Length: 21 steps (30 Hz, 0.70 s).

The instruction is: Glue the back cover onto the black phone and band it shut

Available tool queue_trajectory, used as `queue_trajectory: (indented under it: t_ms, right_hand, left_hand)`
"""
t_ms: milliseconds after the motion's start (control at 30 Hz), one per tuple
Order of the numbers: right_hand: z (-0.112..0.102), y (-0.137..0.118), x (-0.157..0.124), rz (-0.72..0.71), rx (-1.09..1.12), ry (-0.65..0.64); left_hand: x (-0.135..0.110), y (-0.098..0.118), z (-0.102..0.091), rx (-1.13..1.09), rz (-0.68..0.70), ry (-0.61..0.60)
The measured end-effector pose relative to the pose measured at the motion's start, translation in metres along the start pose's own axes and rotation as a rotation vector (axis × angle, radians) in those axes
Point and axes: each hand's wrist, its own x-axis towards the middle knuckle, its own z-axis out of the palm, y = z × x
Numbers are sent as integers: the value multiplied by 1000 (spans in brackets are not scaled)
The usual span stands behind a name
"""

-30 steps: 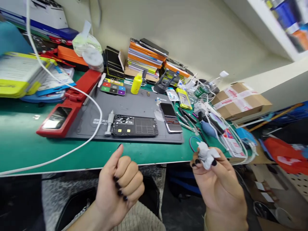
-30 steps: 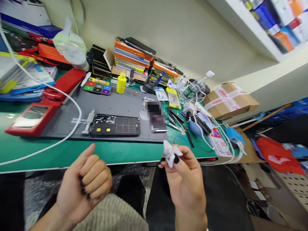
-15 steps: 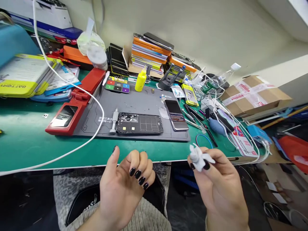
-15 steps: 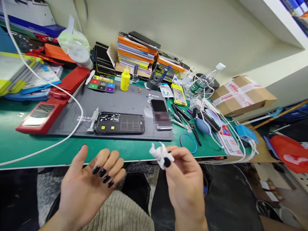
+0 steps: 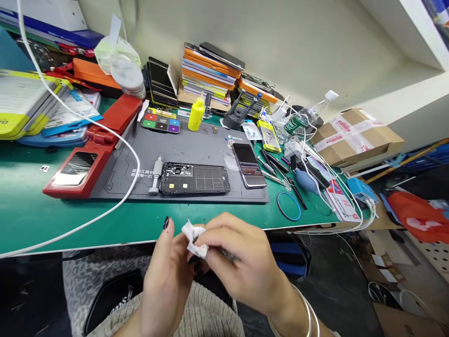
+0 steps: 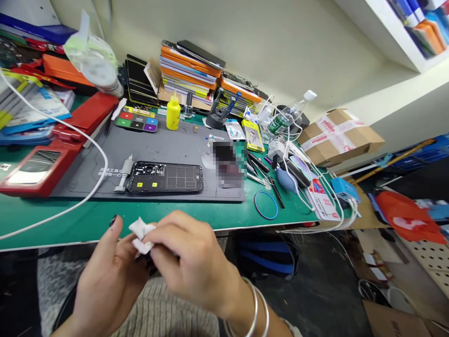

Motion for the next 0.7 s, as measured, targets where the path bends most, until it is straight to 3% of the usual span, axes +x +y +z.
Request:
queue_trajectory:
  t_ms: [67,167,267,367,533,700]
  right_hand:
    - [2,-1,-2,-90,-14,-44]
    - [2,-2,-3,-169,-31,-66]
    - [3,-2,-1,-83,-84,30]
    - [4,0,-1,-85,-76,23]
    - [-2,11,1,-38,-134,120]
    - [-19,12,1,145,127,212]
  left_hand:
    - [-1,0,6,-79,5,51]
    - [0,-1,6,-78,60,6]
    - [3,-3,-4,13,38,-17]
    - [5,-3,-10,56,42,-34]
    - [1,0,-3,77,-47,-65]
    - [0,9,10,99,-100,-86]
